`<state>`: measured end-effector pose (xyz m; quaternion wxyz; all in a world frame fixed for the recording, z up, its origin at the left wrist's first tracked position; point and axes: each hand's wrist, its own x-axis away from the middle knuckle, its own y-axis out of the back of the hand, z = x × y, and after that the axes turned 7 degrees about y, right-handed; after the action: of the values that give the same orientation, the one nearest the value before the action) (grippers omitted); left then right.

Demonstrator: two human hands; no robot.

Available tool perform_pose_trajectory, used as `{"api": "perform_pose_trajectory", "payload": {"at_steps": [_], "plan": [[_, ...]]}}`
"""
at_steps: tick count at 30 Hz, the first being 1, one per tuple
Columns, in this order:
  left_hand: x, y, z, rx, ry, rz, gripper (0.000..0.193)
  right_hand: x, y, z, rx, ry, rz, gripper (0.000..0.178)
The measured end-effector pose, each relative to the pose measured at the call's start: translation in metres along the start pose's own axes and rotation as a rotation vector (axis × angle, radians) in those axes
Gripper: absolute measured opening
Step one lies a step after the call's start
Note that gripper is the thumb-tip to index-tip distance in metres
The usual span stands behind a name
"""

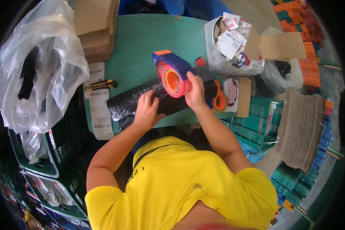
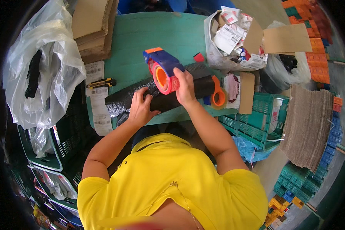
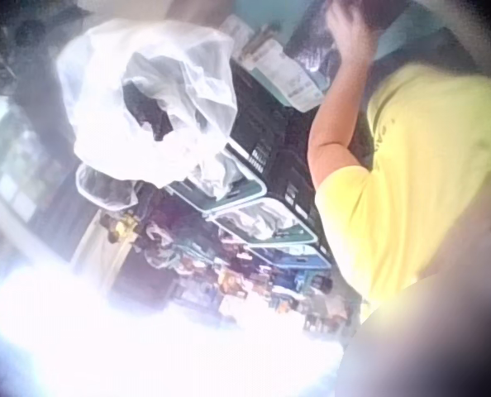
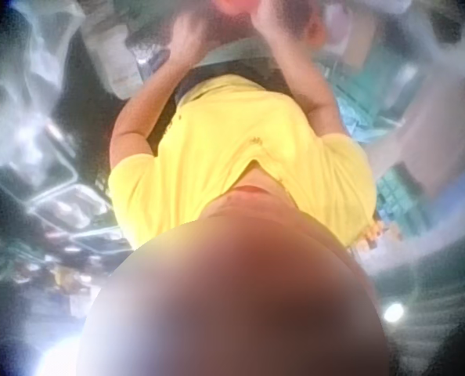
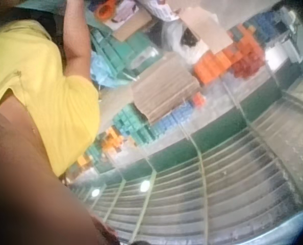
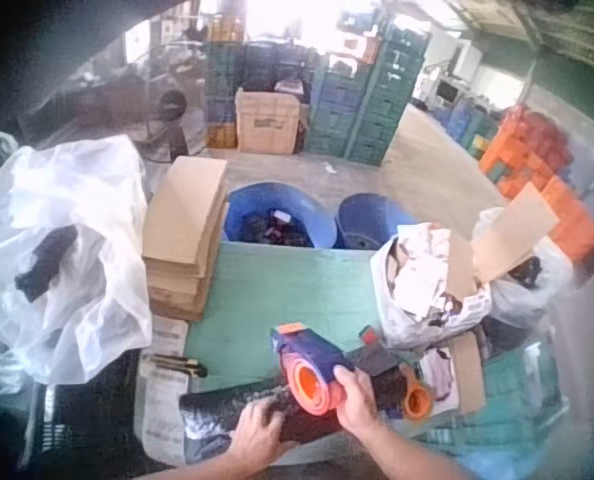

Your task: The person wraps items in bubble wrap and seals them with tape. They then affix shipping labels to the wrapped packages and place them into green bins. The process is repeated for multiple items.

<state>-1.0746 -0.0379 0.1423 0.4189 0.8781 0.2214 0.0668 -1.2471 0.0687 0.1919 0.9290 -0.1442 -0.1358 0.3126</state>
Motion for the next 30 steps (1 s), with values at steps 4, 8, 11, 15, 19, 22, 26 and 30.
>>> {"api": "perform_pose_trajectory", "payload": {"at_steps": [4,8,11,15,19,22,26,30], "plan": [[-0.005,0.001,0.009,-0.026,-0.074,0.032,0.069,0.012,0.000,-0.024,0.422,-0.109,-0.068,0.030],[-0.012,0.005,0.009,-0.084,-0.049,0.178,0.075,0.020,-0.008,-0.031,-0.101,-0.222,-0.369,0.040],[-0.022,0.009,0.009,-0.030,0.016,0.208,0.068,0.037,-0.017,-0.017,-0.283,-0.132,-0.438,0.043],[-0.035,0.013,0.013,0.005,-0.042,0.108,0.071,0.089,-0.015,0.004,0.559,-0.018,-0.028,0.034],[-0.032,0.012,0.014,-0.074,-0.153,0.160,0.072,0.089,-0.002,-0.002,0.183,-0.029,-0.281,0.036],[-0.026,0.008,0.014,-0.088,-0.072,0.196,0.073,0.058,0.003,-0.004,-0.443,-0.140,-0.425,0.039],[-0.033,0.010,0.016,-0.063,-0.003,0.118,0.090,0.071,0.008,0.005,-0.221,-0.229,-0.423,0.029],[-0.061,0.026,0.019,-0.147,-0.032,0.311,0.095,0.159,0.030,-0.006,0.272,-0.122,-0.086,0.028]]}}
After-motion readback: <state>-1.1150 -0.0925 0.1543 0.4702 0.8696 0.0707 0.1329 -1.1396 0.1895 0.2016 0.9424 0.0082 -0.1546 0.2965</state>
